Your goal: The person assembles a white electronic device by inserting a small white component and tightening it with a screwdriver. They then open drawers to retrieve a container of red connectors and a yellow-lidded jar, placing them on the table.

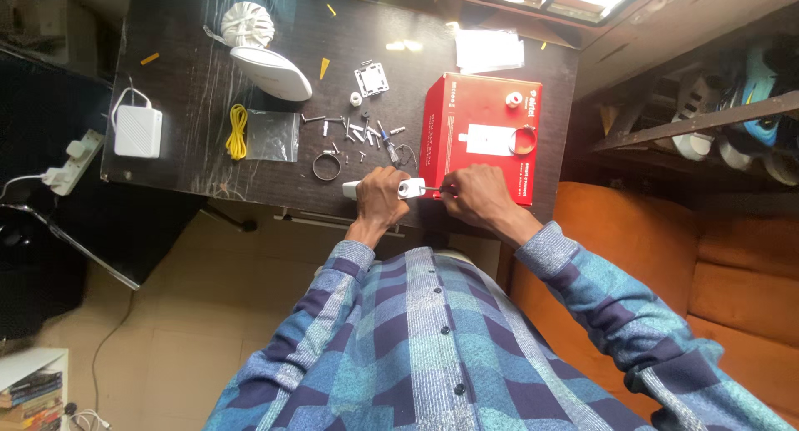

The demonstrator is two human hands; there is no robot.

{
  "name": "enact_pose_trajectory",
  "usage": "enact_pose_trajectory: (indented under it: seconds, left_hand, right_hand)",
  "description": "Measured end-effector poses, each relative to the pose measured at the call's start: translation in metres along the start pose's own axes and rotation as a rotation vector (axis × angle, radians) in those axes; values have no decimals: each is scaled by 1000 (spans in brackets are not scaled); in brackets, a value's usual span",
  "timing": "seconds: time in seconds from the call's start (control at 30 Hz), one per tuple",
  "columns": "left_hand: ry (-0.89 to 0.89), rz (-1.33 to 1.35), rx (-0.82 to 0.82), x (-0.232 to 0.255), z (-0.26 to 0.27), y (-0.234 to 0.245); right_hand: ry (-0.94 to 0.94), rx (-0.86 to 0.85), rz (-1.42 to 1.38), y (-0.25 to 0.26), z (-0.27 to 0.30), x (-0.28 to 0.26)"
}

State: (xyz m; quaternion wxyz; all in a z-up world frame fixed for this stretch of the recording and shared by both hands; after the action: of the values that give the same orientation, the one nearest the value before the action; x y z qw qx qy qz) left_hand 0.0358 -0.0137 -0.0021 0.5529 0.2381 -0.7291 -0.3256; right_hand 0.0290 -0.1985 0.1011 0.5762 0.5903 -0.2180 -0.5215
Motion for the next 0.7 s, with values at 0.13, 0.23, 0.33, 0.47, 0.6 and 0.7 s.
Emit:
enact_pose_trajectory:
  seconds: [0.13, 0.23, 0.33, 0.47, 0.6, 0.7]
  left_hand:
    - [50, 0, -26, 1, -2, 3]
    - [51, -12, -5, 2, -3, 8]
    - [53, -11, 6, 5, -3, 9]
    - [41, -3, 20, 8, -3, 9]
    - [38, -24, 53, 9, -2, 7]
    - [42, -2, 51, 10, -1, 5]
  right_hand:
    - [-68, 22, -107, 6, 1, 10]
    - [-117, -5, -149, 7, 3, 12]
    - [-106, -26, -129, 5, 4, 10]
    - [-26, 29, -102, 0, 3, 5]
    - [2, 4, 32, -8, 1, 0]
    - [37, 24, 84, -13, 2, -2]
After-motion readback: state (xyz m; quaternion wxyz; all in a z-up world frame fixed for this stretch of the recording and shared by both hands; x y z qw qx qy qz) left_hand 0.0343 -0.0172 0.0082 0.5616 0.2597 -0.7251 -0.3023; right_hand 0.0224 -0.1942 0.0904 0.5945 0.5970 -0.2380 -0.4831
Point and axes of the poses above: each hand's wrist, its own z-axis away from the middle knuckle, its own y-axis out of the back of the hand, x = y × z, the point moved 4 cm from there along -z, towards the middle knuckle, and after that the axes turned 8 degrees about y, right-handed, at the moved point
